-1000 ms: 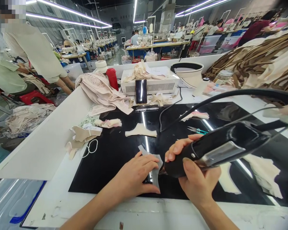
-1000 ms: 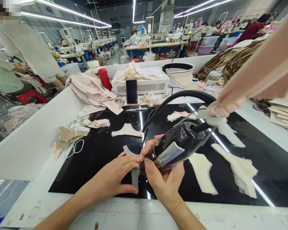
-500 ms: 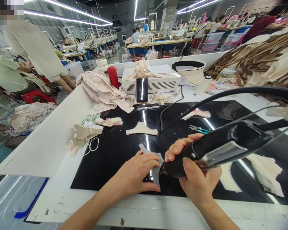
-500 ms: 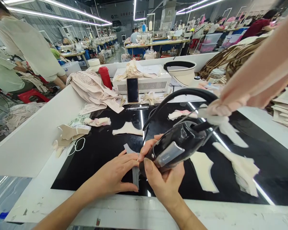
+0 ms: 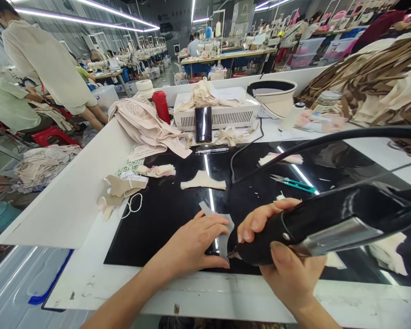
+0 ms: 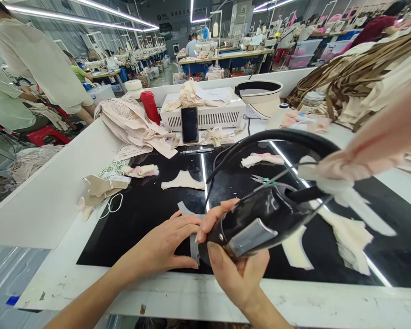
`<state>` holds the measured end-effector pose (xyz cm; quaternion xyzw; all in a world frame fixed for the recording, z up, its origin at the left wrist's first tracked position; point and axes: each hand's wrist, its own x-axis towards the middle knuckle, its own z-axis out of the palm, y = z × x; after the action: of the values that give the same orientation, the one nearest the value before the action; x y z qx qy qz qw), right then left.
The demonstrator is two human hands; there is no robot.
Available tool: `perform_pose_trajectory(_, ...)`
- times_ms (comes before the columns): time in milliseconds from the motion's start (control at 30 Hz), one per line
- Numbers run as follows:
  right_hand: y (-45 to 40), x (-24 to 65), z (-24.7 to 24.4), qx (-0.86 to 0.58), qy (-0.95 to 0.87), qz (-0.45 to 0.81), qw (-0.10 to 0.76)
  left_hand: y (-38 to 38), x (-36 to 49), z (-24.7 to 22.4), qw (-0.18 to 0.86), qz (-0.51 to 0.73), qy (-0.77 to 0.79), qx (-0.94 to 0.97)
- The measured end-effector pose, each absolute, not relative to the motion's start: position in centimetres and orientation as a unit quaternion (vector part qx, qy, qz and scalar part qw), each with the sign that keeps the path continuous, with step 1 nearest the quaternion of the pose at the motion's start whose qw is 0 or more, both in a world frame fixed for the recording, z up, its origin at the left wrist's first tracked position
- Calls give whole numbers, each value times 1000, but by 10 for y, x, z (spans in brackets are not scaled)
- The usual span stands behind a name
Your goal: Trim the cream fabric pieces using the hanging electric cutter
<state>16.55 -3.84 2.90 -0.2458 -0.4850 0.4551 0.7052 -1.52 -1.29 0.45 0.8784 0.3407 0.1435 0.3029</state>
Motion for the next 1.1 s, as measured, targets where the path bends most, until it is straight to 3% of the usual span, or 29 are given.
perform_pose_trajectory(400,-29,193,30,-272,-503,419,705,-12,-26,-9,207,141,321,913)
perform_pose_trajectory(700,-16,214,39,-320,-464,349,749,-21,-17,-4,229,160,291,915)
perform_pose_trajectory(1100,-33,180,36,-265,-481,438,712,-21,-18,0,239,135,290,917)
